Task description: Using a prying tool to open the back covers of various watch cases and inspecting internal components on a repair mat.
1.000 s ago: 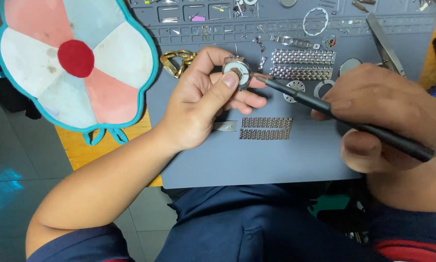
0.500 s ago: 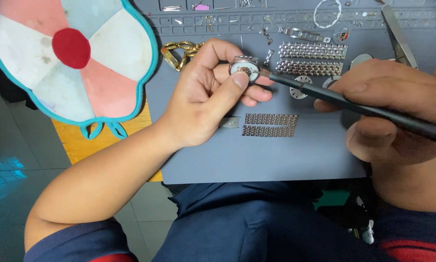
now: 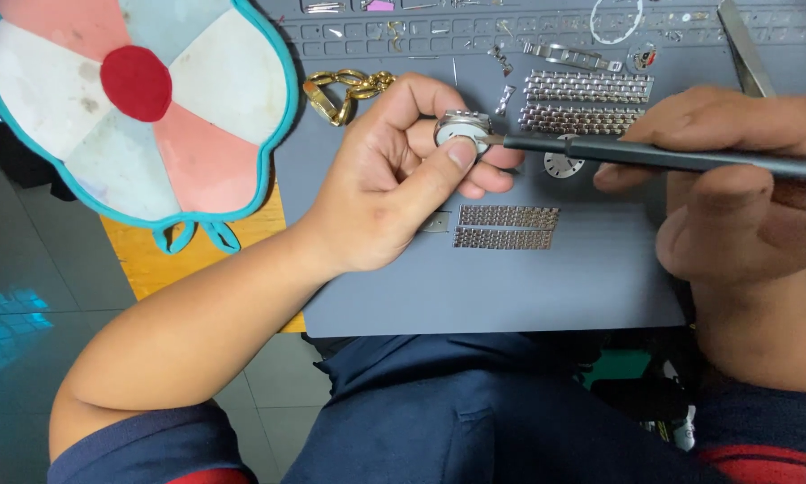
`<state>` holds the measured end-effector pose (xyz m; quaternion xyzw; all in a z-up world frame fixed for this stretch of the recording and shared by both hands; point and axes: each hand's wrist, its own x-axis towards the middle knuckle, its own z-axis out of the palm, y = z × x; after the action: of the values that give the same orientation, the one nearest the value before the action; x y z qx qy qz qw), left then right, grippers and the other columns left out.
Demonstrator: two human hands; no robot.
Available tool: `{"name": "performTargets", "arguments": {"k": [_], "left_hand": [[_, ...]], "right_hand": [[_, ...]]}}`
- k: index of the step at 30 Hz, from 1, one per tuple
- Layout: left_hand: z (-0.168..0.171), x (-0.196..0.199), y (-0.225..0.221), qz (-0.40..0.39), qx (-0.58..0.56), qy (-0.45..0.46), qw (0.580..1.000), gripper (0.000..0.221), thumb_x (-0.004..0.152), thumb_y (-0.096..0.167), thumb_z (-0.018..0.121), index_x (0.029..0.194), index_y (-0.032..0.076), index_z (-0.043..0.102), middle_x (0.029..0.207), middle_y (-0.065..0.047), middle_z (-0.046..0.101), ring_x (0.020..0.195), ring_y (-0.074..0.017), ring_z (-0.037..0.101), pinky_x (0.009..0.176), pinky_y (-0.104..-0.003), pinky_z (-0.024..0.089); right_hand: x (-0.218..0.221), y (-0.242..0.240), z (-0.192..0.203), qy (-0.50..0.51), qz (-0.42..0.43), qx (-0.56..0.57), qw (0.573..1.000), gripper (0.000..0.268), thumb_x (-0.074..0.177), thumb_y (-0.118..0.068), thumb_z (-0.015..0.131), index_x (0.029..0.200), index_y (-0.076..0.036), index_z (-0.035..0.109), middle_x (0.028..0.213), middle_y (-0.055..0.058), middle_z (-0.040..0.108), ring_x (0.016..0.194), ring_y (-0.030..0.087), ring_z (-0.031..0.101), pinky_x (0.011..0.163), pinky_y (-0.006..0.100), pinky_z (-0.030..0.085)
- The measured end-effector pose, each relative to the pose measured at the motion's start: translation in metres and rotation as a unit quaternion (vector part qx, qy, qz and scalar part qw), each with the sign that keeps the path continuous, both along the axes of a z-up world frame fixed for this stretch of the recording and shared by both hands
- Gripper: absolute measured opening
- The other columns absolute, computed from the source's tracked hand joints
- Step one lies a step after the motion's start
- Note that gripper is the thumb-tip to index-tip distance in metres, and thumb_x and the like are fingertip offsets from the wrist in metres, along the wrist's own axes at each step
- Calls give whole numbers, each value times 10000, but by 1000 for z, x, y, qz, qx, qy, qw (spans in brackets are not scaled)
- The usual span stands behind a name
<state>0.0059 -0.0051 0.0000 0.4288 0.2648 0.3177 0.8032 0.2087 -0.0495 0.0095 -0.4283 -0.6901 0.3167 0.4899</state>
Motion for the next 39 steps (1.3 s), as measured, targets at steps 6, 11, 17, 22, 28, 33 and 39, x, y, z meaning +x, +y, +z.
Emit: {"name": "performTargets", "arguments": {"k": [6, 11, 17, 22, 28, 33, 39], "left_hand": [[0, -3, 0, -16, -6, -5, 1000, 224, 847, 152, 417, 1030, 56, 330, 934, -155, 560, 823, -208, 595, 711, -254, 518], [-2, -3, 2, -28, -38, -11, 999, 276, 847, 151, 374, 1095, 47, 316, 978, -174, 546, 849, -233, 594, 734, -277, 516], [-1, -1, 3, -13, -132, -31, 991, 303, 841, 233, 345, 1067, 31, 336, 945, -230, 537, 826, -258, 587, 720, -277, 504], [-2, 0, 3, 0, -185, -43, 982, 304, 831, 227, 372, 1056, 25, 352, 904, -226, 543, 786, -239, 591, 681, -257, 506], [-5, 0, 2, 19, -203, -63, 977, 280, 830, 199, 404, 1046, 27, 356, 914, -219, 544, 765, -229, 592, 683, -269, 510], [-4, 2, 0, -4, -149, -20, 989, 315, 813, 222, 420, 1062, 43, 350, 929, -198, 555, 793, -224, 594, 699, -271, 514], [-1, 5, -3, -36, -78, 9, 996, 314, 814, 228, 408, 1058, 45, 333, 943, -177, 556, 832, -234, 598, 714, -272, 513]], "right_hand": [[-3, 0, 1, 29, -23, -64, 997, 377, 908, -274, 276, 912, 101, 309, 690, 260, 450, 587, 283, 524, 550, 320, 449], [-1, -1, -1, 43, -52, -92, 994, 389, 914, -274, 297, 930, 114, 324, 761, 263, 456, 612, 278, 537, 578, 304, 447], [-4, -3, 4, 29, -57, -121, 991, 382, 925, -261, 287, 941, 119, 324, 808, 257, 451, 643, 272, 539, 613, 309, 462], [-7, -3, 3, 42, -82, -109, 990, 435, 928, -315, 298, 930, 118, 332, 756, 252, 454, 624, 271, 533, 600, 314, 455], [9, -7, -5, 42, -50, -109, 992, 402, 948, -382, 236, 931, 16, 288, 594, 162, 374, 616, 254, 448, 567, 300, 410], [32, -7, -29, 109, -55, -1, 993, 222, 907, -331, 245, 854, -122, 298, 832, 80, 309, 746, 230, 375, 750, 339, 372], [-9, -8, 19, -97, -67, -32, 993, 224, 880, -227, 454, 862, -4, 460, 636, 108, 395, 519, 190, 392, 502, 297, 379]]}}
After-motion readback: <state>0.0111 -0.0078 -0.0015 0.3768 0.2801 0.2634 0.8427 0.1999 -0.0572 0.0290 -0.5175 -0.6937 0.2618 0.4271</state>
